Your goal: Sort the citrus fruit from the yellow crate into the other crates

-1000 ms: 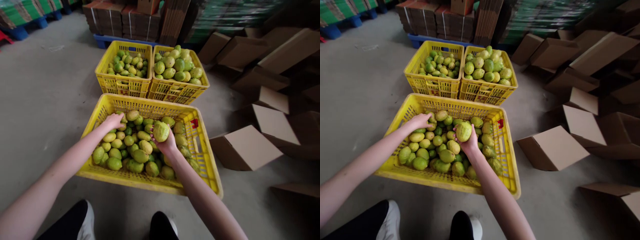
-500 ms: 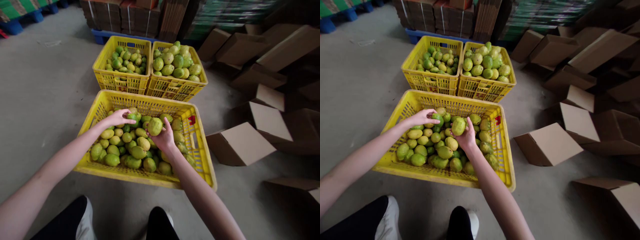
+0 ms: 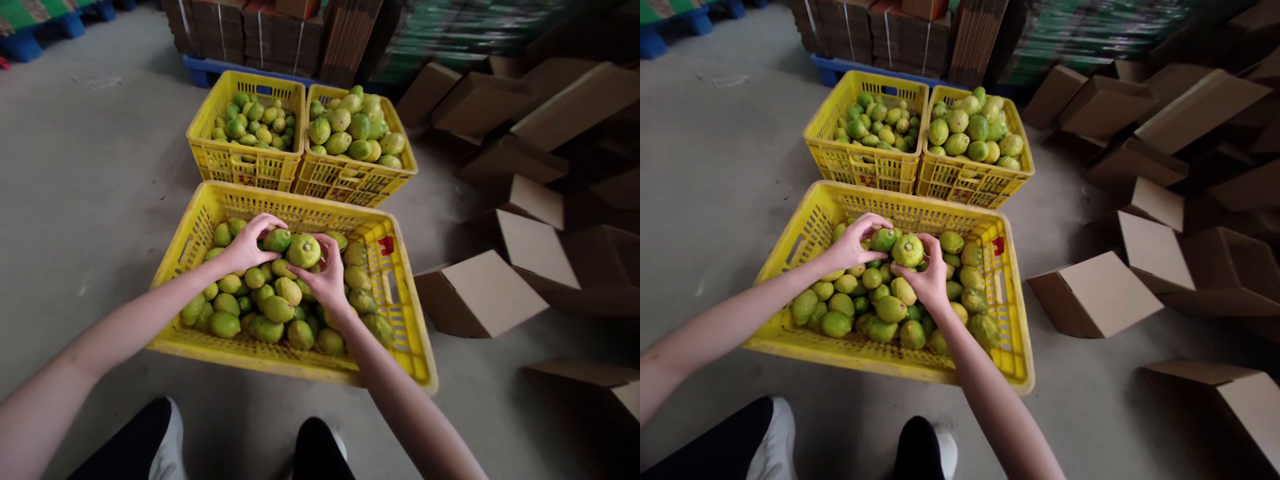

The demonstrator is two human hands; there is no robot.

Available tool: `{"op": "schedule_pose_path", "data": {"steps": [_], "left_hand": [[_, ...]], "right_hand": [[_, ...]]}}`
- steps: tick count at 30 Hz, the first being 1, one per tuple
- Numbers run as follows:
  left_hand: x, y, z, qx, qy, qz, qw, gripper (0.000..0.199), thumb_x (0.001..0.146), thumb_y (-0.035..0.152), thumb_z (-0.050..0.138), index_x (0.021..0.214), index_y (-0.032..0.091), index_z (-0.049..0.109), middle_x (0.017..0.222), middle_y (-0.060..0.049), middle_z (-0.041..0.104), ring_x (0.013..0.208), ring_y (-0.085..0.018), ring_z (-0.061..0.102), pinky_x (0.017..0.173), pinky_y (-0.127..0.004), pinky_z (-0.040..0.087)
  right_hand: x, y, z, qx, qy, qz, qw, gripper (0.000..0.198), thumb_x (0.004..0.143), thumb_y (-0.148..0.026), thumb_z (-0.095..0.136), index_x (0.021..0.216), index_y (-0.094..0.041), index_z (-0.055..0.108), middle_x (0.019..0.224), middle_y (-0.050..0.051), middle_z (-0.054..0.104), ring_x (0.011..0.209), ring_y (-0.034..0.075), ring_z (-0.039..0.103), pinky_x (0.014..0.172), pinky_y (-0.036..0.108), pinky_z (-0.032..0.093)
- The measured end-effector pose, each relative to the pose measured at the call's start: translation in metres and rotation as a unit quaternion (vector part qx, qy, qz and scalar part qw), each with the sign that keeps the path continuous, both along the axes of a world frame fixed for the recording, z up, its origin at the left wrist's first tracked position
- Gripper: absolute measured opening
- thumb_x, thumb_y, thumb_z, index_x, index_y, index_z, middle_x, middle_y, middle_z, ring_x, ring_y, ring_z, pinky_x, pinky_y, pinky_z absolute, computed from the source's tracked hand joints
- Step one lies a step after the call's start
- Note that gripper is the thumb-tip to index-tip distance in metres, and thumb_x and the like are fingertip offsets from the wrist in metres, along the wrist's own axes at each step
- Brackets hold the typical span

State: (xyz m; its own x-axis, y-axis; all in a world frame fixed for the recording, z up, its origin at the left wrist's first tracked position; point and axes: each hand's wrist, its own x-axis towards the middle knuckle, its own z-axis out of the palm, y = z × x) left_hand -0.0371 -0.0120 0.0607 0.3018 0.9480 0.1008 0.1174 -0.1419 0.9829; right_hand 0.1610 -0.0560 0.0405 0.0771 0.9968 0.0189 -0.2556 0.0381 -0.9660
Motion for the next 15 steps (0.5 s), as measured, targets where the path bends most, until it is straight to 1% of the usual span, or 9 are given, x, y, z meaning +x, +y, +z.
{"op": "schedule_pose_path", "data": {"steps": [1,3,5,7,9,10,11,13,15], "left_hand": [[-0.001,-0.001,0.001,0.032,0.021,0.008,0.999,0.046,0.061,0.016,0.089,0.102,0.021,0.071,0.120,-0.009,0.060,0.123,-0.031,0.054,0.112,-0.044,0.040],[-0.002,-0.004,0.005,0.058,0.048,0.012,0.997,0.043,0.063,0.017,0.088,0.102,0.023,0.072,0.123,-0.010,0.061,0.131,-0.034,0.048,0.118,-0.048,0.033],[-0.003,-0.006,0.009,0.052,0.049,0.015,0.997,0.044,0.062,0.018,0.090,0.102,0.024,0.073,0.126,-0.011,0.062,0.136,-0.036,0.045,0.120,-0.050,0.031],[-0.003,-0.006,0.011,0.028,0.014,0.022,0.999,0.049,0.061,0.020,0.092,0.106,0.023,0.072,0.130,-0.011,0.062,0.137,-0.036,0.045,0.118,-0.049,0.035],[-0.002,-0.004,0.009,-0.032,-0.064,0.024,0.997,0.057,0.061,0.021,0.092,0.113,0.023,0.069,0.130,-0.010,0.063,0.132,-0.033,0.052,0.113,-0.045,0.042],[-0.001,-0.002,0.007,-0.082,-0.112,0.020,0.990,0.058,0.062,0.022,0.091,0.115,0.022,0.067,0.127,-0.009,0.066,0.127,-0.031,0.057,0.109,-0.043,0.046],[-0.001,0.000,0.004,-0.141,-0.157,0.013,0.977,0.056,0.064,0.023,0.090,0.115,0.021,0.066,0.121,-0.009,0.068,0.121,-0.029,0.061,0.106,-0.041,0.049],[0.000,0.003,-0.001,-0.260,-0.225,-0.002,0.939,0.042,0.072,0.023,0.083,0.109,0.018,0.065,0.108,-0.008,0.072,0.109,-0.026,0.067,0.100,-0.040,0.053],[0.000,0.005,-0.004,-0.336,-0.266,-0.007,0.903,0.028,0.078,0.020,0.074,0.105,0.015,0.065,0.100,-0.009,0.073,0.103,-0.024,0.070,0.098,-0.039,0.055]], "right_hand": [[0.000,-0.001,0.000,0.013,-0.013,-0.003,1.000,0.063,0.050,-0.004,0.091,0.104,-0.027,0.068,0.117,-0.001,0.069,0.121,0.020,0.058,0.099,0.028,0.052],[0.000,-0.002,0.000,0.027,-0.015,-0.019,0.999,0.060,0.053,-0.005,0.090,0.104,-0.029,0.068,0.123,0.000,0.066,0.129,0.021,0.053,0.103,0.030,0.051],[-0.002,-0.003,0.002,0.033,-0.003,-0.045,0.998,0.055,0.055,-0.007,0.089,0.101,-0.029,0.068,0.123,0.001,0.065,0.132,0.023,0.051,0.103,0.031,0.052],[-0.003,-0.002,0.006,0.033,0.017,-0.058,0.998,0.053,0.055,-0.008,0.089,0.100,-0.028,0.067,0.120,0.001,0.065,0.128,0.022,0.054,0.102,0.031,0.053],[-0.003,0.000,0.009,0.009,0.060,-0.046,0.997,0.058,0.055,-0.009,0.090,0.104,-0.028,0.065,0.113,0.000,0.068,0.116,0.020,0.061,0.097,0.031,0.055],[-0.003,0.001,0.011,-0.013,0.089,-0.036,0.995,0.059,0.056,-0.011,0.090,0.106,-0.028,0.064,0.106,-0.002,0.070,0.107,0.019,0.064,0.092,0.030,0.056],[-0.003,0.002,0.011,-0.039,0.119,-0.025,0.992,0.056,0.058,-0.014,0.089,0.105,-0.029,0.063,0.099,-0.003,0.071,0.099,0.018,0.067,0.086,0.030,0.058],[-0.001,0.005,0.012,-0.096,0.174,0.001,0.980,0.042,0.065,-0.020,0.085,0.099,-0.028,0.061,0.088,-0.004,0.072,0.087,0.019,0.069,0.075,0.031,0.059],[0.001,0.008,0.012,-0.143,0.221,0.032,0.964,0.028,0.072,-0.023,0.078,0.094,-0.026,0.060,0.085,-0.001,0.073,0.081,0.020,0.071,0.069,0.033,0.059]]}}
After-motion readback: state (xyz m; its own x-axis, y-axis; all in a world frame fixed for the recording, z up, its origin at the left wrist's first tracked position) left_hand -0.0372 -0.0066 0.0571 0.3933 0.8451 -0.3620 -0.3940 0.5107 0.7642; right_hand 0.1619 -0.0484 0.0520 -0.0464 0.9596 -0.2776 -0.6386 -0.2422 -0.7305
